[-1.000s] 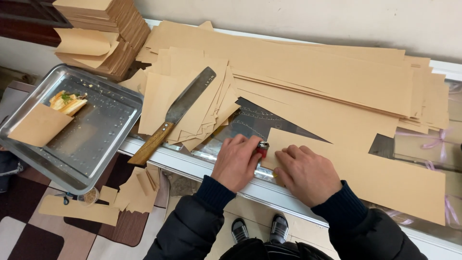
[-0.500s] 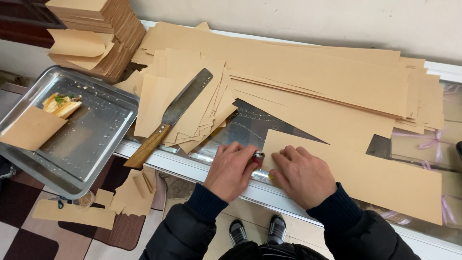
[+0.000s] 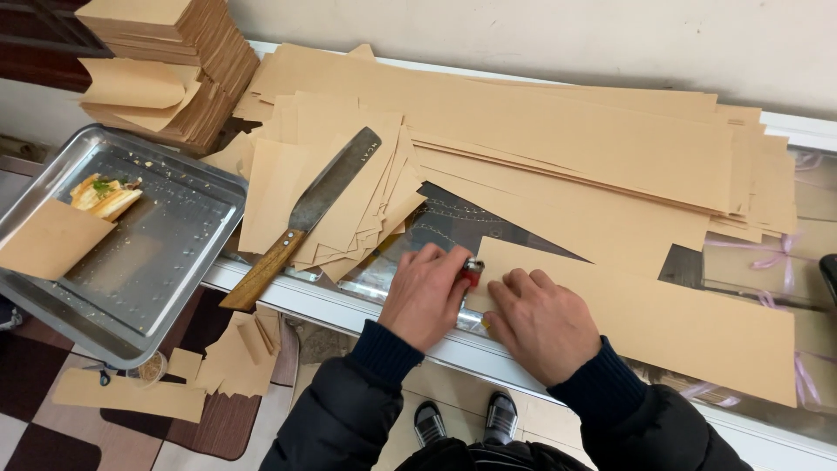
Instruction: The person is preparing paper food wrappers by picking up sheets of brown paper, folding them into shape, and using a large knife to crease the folds. They also handle a prepared sandwich in one of the wrappers.
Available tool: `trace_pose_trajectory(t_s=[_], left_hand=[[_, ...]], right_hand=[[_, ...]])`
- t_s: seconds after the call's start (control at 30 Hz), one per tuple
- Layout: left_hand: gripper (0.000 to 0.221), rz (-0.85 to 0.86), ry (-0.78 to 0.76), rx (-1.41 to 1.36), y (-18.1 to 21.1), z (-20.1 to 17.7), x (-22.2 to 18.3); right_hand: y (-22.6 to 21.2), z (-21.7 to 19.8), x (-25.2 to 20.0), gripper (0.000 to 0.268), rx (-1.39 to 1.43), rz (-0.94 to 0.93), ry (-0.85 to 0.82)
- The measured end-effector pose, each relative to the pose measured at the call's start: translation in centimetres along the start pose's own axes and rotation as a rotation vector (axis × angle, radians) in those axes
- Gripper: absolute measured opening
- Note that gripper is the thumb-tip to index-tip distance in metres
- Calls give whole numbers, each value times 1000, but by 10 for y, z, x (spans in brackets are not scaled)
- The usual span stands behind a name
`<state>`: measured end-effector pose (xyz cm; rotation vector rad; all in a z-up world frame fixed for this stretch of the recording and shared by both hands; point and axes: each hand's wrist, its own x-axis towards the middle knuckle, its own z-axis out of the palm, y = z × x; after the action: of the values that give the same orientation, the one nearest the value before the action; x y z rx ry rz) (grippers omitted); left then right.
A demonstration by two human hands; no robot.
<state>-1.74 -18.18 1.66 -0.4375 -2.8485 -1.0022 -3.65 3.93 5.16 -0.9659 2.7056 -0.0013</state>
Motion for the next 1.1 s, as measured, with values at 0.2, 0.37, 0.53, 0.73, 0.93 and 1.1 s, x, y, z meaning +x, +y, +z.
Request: trace_pose_trajectory(t_s=[0.2, 0.37, 0.53, 0.73, 0.93, 1.1], left_hand=[[13, -16, 9, -21, 0, 3, 18], [16, -31, -3, 23, 1, 6, 25], [16, -51, 56, 41, -17, 22, 47], [15, -43, 88, 65, -18, 26, 54], [14, -36, 46, 69, 0, 19, 30], [9, -32, -8, 18, 8, 16, -27]], right_hand=[[0, 14, 2, 49, -53, -6, 37], [2, 22, 2, 49, -53, -8, 85], [3, 33, 3, 50, -66, -11, 111], [5, 36, 6, 49, -58, -13, 106], [9, 34, 4, 52, -22, -5, 99], [2, 31, -5, 51, 12, 17, 144]])
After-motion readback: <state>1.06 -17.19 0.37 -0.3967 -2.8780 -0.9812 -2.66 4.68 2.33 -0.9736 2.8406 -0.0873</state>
